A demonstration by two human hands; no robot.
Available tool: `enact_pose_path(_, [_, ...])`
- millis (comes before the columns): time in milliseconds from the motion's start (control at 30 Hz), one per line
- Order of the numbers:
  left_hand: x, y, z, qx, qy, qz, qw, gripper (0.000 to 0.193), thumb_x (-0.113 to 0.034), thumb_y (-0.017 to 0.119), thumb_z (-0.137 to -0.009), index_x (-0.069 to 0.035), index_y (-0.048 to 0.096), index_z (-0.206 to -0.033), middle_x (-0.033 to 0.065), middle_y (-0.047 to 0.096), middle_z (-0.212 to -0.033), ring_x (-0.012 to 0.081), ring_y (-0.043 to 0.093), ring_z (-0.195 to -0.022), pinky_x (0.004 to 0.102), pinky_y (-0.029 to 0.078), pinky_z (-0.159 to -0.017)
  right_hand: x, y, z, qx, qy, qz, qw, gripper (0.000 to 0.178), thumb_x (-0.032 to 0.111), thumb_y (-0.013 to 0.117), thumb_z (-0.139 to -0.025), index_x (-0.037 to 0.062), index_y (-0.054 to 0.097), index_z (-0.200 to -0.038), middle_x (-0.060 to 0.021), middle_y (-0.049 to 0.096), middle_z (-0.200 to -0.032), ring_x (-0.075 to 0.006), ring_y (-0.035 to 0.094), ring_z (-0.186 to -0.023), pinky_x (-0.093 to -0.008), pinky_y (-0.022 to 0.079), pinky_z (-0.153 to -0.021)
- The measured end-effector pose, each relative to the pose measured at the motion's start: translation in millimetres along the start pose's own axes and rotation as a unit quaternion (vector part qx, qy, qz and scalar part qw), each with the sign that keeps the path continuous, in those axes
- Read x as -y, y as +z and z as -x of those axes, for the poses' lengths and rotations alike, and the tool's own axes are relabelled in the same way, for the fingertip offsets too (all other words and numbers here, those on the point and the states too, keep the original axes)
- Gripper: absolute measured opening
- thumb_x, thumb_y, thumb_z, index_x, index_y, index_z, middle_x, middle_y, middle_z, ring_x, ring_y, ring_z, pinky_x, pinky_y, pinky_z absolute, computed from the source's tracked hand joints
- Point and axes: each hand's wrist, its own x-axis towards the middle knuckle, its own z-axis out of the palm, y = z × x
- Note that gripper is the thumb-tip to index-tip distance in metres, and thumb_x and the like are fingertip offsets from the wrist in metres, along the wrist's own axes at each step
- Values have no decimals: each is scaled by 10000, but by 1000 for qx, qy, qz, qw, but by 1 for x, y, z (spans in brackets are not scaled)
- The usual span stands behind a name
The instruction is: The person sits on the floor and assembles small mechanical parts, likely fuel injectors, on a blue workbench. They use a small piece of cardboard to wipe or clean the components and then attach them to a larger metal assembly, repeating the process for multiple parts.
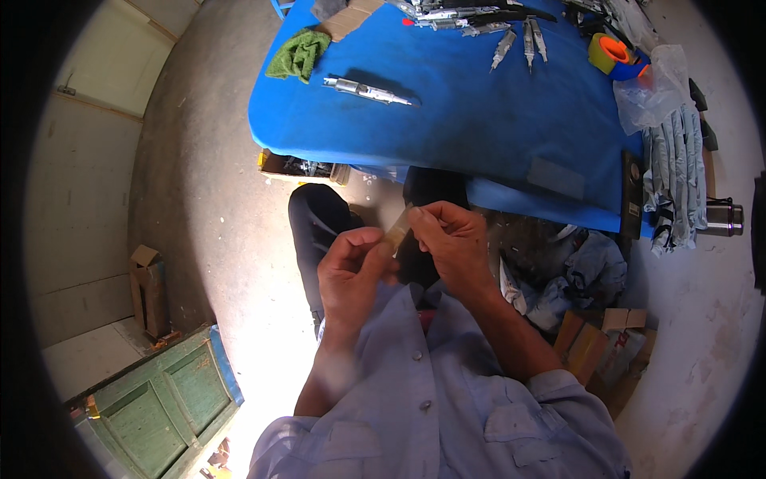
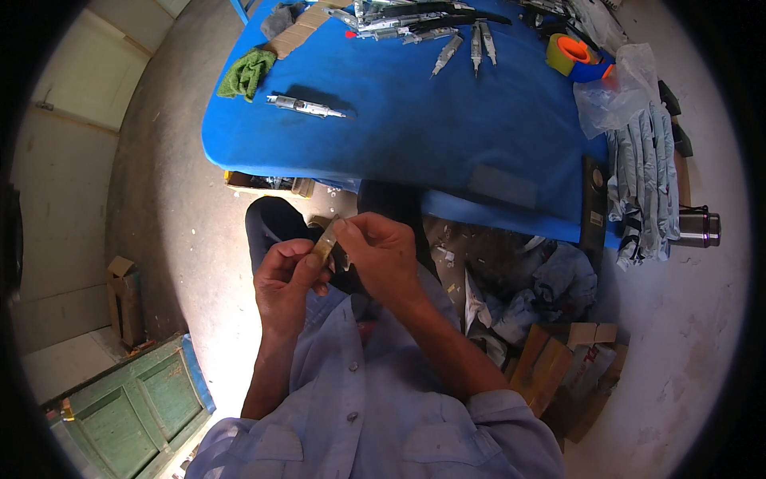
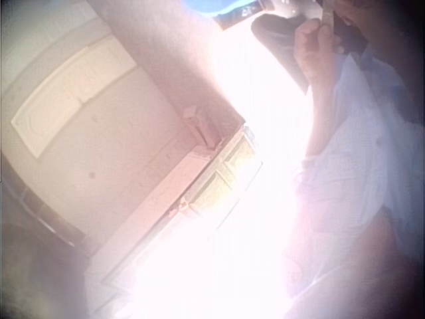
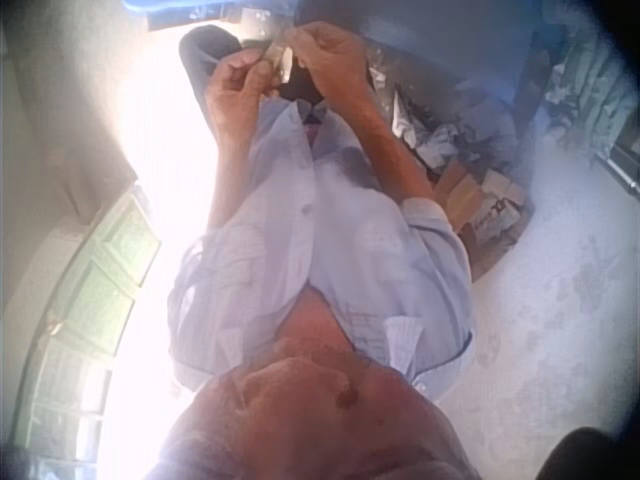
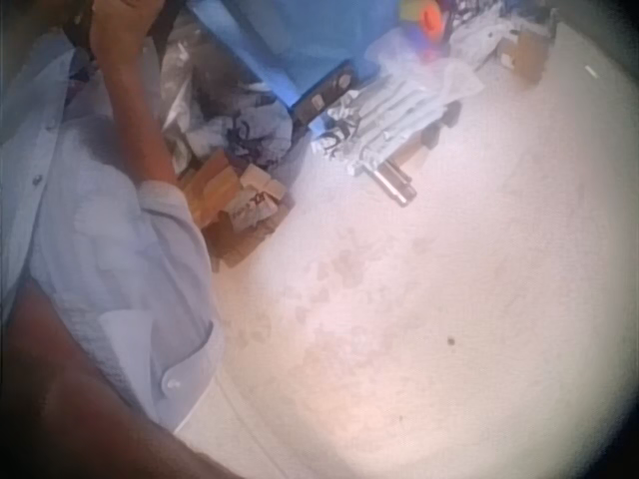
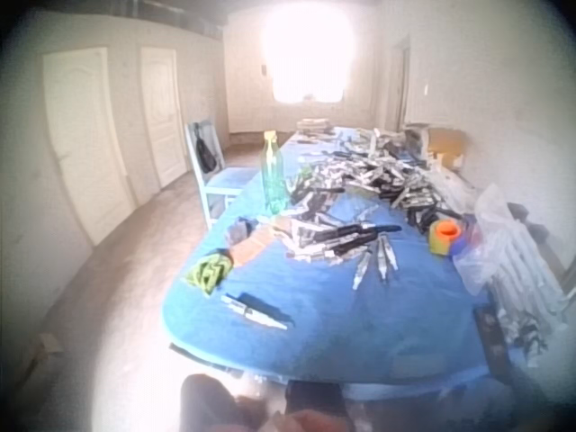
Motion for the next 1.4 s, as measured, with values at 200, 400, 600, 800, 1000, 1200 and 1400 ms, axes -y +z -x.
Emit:
enact_pose_path(200, [-1,2,0,-12,0,-1,1000,163,-6,668,-962,22,650,-1122,82,709,-905,111,683,-717,231,550,-581,1,2,-1,-11,-18,5,1000,187,158,669,-990,22,713,-869,32,610,-701,-27,515,-632,-201,398,-584])
enact_pose_path(400, [1,4,-2,4,-7,2,1000,164,-13,664,-966,19,651,-1126,74,703,-914,106,678,-740,227,551,-595,0,0,-2,15,-4,12,1000,178,152,665,-989,19,717,-882,29,619,-712,-29,523,-642,-198,407,-592])
enact_pose_path(600, [-4,6,-4,27,-37,-10,999,164,-105,620,-1013,14,638,-1125,81,693,-896,108,650,-738,232,523,-605,3,-2,-1,30,-9,20,999,177,139,676,-979,-17,718,-905,-8,680,-761,-38,578,-691,-220,464,-613])
enact_pose_path(800, [-4,1,-8,49,-76,24,996,136,-126,620,-1016,-3,668,-1050,48,692,-853,92,655,-706,230,528,-611,1,-4,-2,61,-20,46,997,186,139,682,-978,-31,715,-910,-22,697,-774,-46,600,-715,-234,492,-628])
enact_pose_path(1000, [-5,3,-5,30,-54,-6,998,105,-102,627,-1008,-10,677,-999,21,682,-781,69,638,-651,203,506,-581,0,-6,-2,59,-2,78,995,178,146,693,-966,-25,714,-920,-23,692,-767,-50,605,-716,-226,485,-635])
enact_pose_path(1200, [0,3,-3,-8,19,-65,998,97,-88,627,-1008,1,664,-1015,28,693,-782,58,635,-659,194,502,-586,-2,3,5,103,23,9,994,174,132,705,-953,-35,695,-1003,-36,693,-783,-78,630,-673,-237,488,-580])
enact_pose_path(1400, [-2,12,1,-21,37,-71,997,123,-131,619,-1021,-12,652,-1022,45,684,-775,80,627,-662,222,504,-579,-14,6,8,67,22,-52,996,127,86,683,-961,-34,682,-1002,-45,682,-773,-89,637,-658,-249,502,-554])
